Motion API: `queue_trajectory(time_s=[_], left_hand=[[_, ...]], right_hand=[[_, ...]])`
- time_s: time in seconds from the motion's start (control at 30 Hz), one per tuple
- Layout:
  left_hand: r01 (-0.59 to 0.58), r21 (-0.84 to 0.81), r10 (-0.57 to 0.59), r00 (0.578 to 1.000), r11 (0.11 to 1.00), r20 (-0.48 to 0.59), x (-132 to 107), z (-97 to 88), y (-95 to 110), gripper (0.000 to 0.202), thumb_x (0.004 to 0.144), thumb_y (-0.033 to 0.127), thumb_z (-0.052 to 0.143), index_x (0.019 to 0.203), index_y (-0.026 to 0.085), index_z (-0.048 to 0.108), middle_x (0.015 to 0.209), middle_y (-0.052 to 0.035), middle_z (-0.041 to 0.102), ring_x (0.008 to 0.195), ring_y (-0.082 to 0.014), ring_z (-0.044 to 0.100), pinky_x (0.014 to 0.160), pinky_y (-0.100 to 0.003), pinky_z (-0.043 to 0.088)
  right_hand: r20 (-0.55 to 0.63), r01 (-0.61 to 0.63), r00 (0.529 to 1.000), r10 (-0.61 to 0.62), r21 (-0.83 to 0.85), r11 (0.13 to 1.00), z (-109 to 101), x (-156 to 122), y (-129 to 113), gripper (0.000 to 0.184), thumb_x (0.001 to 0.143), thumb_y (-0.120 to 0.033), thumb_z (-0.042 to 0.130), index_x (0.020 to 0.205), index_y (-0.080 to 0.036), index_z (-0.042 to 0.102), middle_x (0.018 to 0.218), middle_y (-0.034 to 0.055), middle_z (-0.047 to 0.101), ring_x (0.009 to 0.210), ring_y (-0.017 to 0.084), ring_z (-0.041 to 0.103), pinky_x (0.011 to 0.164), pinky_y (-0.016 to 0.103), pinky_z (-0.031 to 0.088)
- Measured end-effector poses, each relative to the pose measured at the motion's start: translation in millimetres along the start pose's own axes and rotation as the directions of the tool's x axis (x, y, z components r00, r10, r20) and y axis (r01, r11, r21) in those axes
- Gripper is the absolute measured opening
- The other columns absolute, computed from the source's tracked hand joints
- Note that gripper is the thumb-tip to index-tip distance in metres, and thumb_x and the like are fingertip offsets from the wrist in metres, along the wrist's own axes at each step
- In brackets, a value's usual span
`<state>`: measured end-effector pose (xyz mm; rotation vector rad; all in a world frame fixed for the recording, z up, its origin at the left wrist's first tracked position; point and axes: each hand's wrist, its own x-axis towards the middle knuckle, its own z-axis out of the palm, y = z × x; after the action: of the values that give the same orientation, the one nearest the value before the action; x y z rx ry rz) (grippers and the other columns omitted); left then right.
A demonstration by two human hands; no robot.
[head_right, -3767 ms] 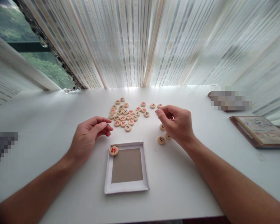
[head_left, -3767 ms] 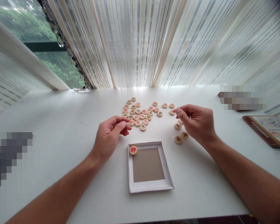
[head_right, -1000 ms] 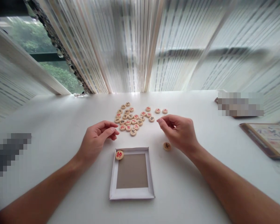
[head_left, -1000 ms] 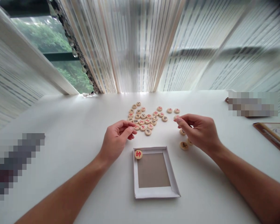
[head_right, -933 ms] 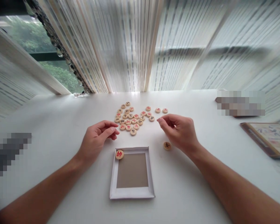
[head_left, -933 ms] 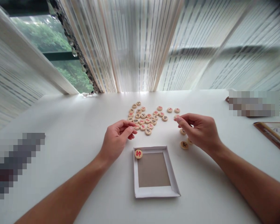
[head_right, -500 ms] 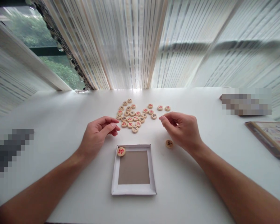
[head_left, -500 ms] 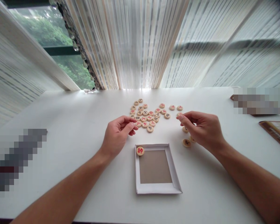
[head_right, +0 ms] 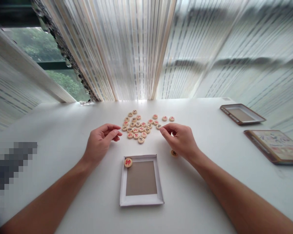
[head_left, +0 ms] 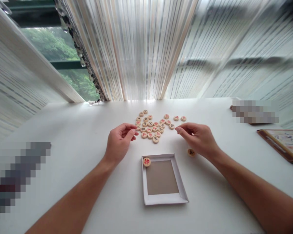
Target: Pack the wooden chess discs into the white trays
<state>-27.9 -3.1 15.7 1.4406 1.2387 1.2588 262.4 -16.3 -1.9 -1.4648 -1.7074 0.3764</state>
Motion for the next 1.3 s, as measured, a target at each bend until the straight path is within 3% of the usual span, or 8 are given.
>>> queue_trajectory(time_s=[0.2, 0.37, 0.53, 0.67, 0.93, 1.07, 1.2, 1.3], left_hand=[[-0.029, 0.03, 0.029, 1.0, 0.999, 0.001, 2, 0.0, -3, 0.022, 0.084, 0.033, 0.072, 0.093, 0.013, 0.076, 0.079, -0.0056, 0.078, 0.07, -0.0175, 0.071, 0.07, -0.029, 0.058], [-0.05, 0.046, 0.05, 0.999, 0.998, 0.005, 2, -0.7, -5, 0.025, 0.085, 0.036, 0.073, 0.094, 0.013, 0.076, 0.08, -0.0067, 0.078, 0.072, -0.0192, 0.073, 0.069, -0.03, 0.06], [-0.059, 0.069, 0.059, 0.998, 0.996, 0.007, 2, -1.1, -6, 0.025, 0.086, 0.036, 0.071, 0.095, 0.013, 0.077, 0.08, -0.0073, 0.08, 0.072, -0.0198, 0.074, 0.071, -0.031, 0.06], [-0.059, 0.076, 0.058, 0.998, 0.995, 0.013, 1, 0.1, -5, 0.024, 0.086, 0.036, 0.071, 0.096, 0.014, 0.077, 0.083, -0.0079, 0.081, 0.074, -0.0204, 0.075, 0.07, -0.031, 0.061], [-0.066, 0.079, 0.065, 0.998, 0.995, 0.02, 2, 0.7, -7, 0.024, 0.087, 0.035, 0.07, 0.096, 0.014, 0.077, 0.085, -0.0081, 0.081, 0.075, -0.0208, 0.076, 0.071, -0.031, 0.062], [-0.07, 0.081, 0.068, 0.997, 0.994, 0.024, 2, 0.6, -8, 0.023, 0.087, 0.035, 0.07, 0.095, 0.015, 0.078, 0.082, -0.0068, 0.081, 0.075, -0.0203, 0.076, 0.071, -0.03, 0.061], [-0.072, 0.083, 0.069, 0.997, 0.994, 0.033, 1, 0.8, -6, 0.021, 0.087, 0.033, 0.07, 0.095, 0.015, 0.078, 0.081, -0.0062, 0.081, 0.074, -0.0199, 0.076, 0.071, -0.03, 0.061], [-0.075, 0.083, 0.071, 0.997, 0.994, 0.041, 0, 1.0, -4, 0.02, 0.088, 0.032, 0.069, 0.094, 0.015, 0.077, 0.082, -0.0062, 0.081, 0.074, -0.0199, 0.076, 0.073, -0.03, 0.061]], right_hand=[[0.14, 0.03, 0.99, -0.019, -0.075, 0.997, 12, 22, -21, 0.025, 0.094, -0.036, 0.067, 0.09, -0.019, 0.085, 0.082, 0.0048, 0.081, 0.068, 0.018, 0.067, 0.065, 0.03, 0.047], [0.258, 0.068, 0.966, -0.025, -0.16, 0.985, 36, 53, -38, 0.018, 0.093, -0.029, 0.072, 0.094, -0.02, 0.087, 0.088, 0.0052, 0.082, 0.079, 0.02, 0.071, 0.071, 0.029, 0.049], [0.305, 0.071, 0.952, 0.009, -0.249, 0.966, 60, 79, -40, 0.019, 0.089, -0.029, 0.079, 0.102, -0.018, 0.088, 0.085, 0.0078, 0.081, 0.077, 0.021, 0.072, 0.073, 0.031, 0.05], [0.352, 0.087, 0.936, 0.014, -0.27, 0.959, 67, 88, -40, 0.02, 0.087, -0.026, 0.081, 0.104, -0.018, 0.088, 0.077, 0.0056, 0.079, 0.069, 0.019, 0.07, 0.071, 0.03, 0.051], [0.422, 0.133, 0.906, -0.007, -0.27, 0.954, 72, 98, -44, 0.025, 0.083, -0.015, 0.084, 0.108, -0.016, 0.083, 0.093, 0.0059, 0.081, 0.082, 0.02, 0.073, 0.08, 0.033, 0.056], [0.398, 0.129, 0.917, -0.036, -0.208, 0.97, 70, 100, -49, 0.015, 0.083, -0.009, 0.078, 0.095, -0.016, 0.084, 0.089, 0.0058, 0.08, 0.086, 0.022, 0.073, 0.082, 0.034, 0.055], [0.298, 0.044, 0.954, -0.022, -0.068, 0.997, 50, 95, -54, 0.013, 0.082, -0.01, 0.076, 0.088, -0.017, 0.085, 0.083, 0.007, 0.08, 0.084, 0.023, 0.073, 0.081, 0.034, 0.054], [0.231, -0.082, 0.971, 0.058, 0.094, 0.992, 28, 78, -54, 0.009, 0.08, -0.02, 0.081, 0.088, -0.015, 0.083, 0.081, 0.0092, 0.079, 0.079, 0.024, 0.074, 0.074, 0.035, 0.056]])
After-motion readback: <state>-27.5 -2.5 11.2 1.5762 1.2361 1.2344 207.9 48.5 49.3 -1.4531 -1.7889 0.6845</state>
